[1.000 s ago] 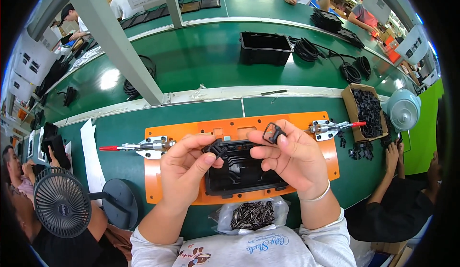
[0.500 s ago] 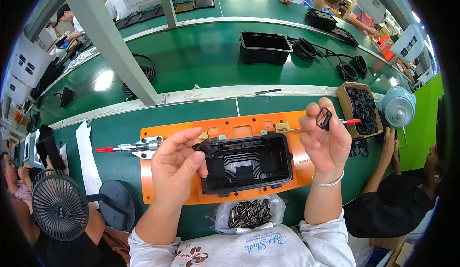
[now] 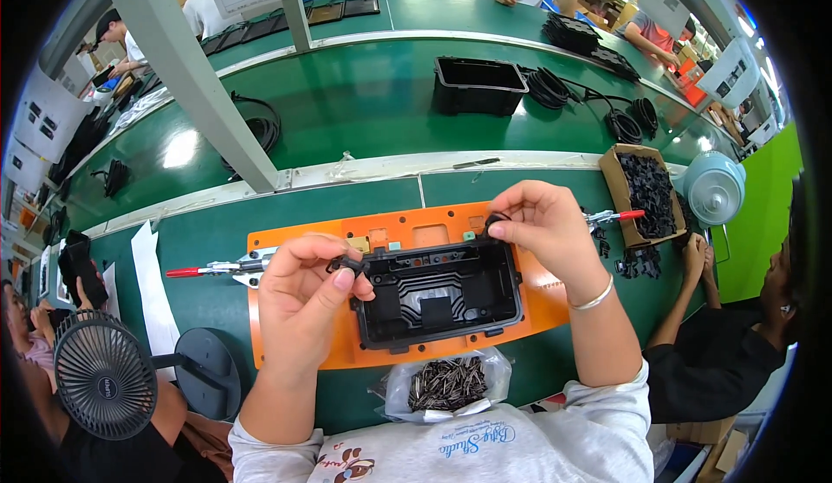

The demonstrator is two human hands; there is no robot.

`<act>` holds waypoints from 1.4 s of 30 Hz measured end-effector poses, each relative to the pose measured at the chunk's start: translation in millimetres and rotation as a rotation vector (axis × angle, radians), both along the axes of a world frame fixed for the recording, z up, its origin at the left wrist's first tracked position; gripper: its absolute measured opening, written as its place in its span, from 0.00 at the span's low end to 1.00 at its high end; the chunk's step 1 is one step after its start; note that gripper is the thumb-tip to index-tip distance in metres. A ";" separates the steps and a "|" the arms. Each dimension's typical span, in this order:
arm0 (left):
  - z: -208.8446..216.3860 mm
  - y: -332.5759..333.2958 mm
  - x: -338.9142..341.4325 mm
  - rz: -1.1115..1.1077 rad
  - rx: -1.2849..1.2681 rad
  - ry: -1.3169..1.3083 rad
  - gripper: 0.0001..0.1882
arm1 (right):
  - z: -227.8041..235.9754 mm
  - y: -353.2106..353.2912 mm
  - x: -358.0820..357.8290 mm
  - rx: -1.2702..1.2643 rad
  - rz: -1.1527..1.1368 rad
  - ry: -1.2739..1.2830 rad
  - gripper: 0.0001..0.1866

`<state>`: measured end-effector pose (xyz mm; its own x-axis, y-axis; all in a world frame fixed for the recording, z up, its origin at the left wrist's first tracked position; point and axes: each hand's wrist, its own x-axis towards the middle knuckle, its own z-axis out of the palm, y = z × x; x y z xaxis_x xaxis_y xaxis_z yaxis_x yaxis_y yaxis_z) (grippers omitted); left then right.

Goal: Assembling a plastic enclosure by inserting internal components and securing them using a manual clamping jig.

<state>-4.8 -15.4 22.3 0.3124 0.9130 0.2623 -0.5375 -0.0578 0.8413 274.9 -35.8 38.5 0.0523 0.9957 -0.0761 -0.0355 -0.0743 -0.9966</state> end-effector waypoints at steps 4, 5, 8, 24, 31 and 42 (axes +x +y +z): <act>-1.4 2.4 -1.9 -0.013 0.002 -0.005 0.10 | -3.1 13.3 -2.0 0.063 0.018 -0.479 0.08; -1.6 3.1 -2.0 -0.009 0.014 -0.001 0.10 | -3.5 15.7 -3.4 0.058 0.032 -0.527 0.06; -1.9 4.8 -2.7 -0.001 0.043 0.013 0.10 | -3.2 19.0 -5.1 0.088 0.048 -0.662 0.05; -4.4 4.6 -2.9 0.014 0.120 0.081 0.12 | -1.8 31.6 -0.3 0.093 0.237 -0.687 0.06; -2.8 5.8 -4.5 0.018 0.119 0.072 0.12 | -2.5 34.6 0.2 -0.018 0.233 -0.688 0.07; -1.6 6.8 -7.4 0.011 0.140 0.073 0.12 | -9.2 31.4 3.8 0.083 0.240 -0.698 0.11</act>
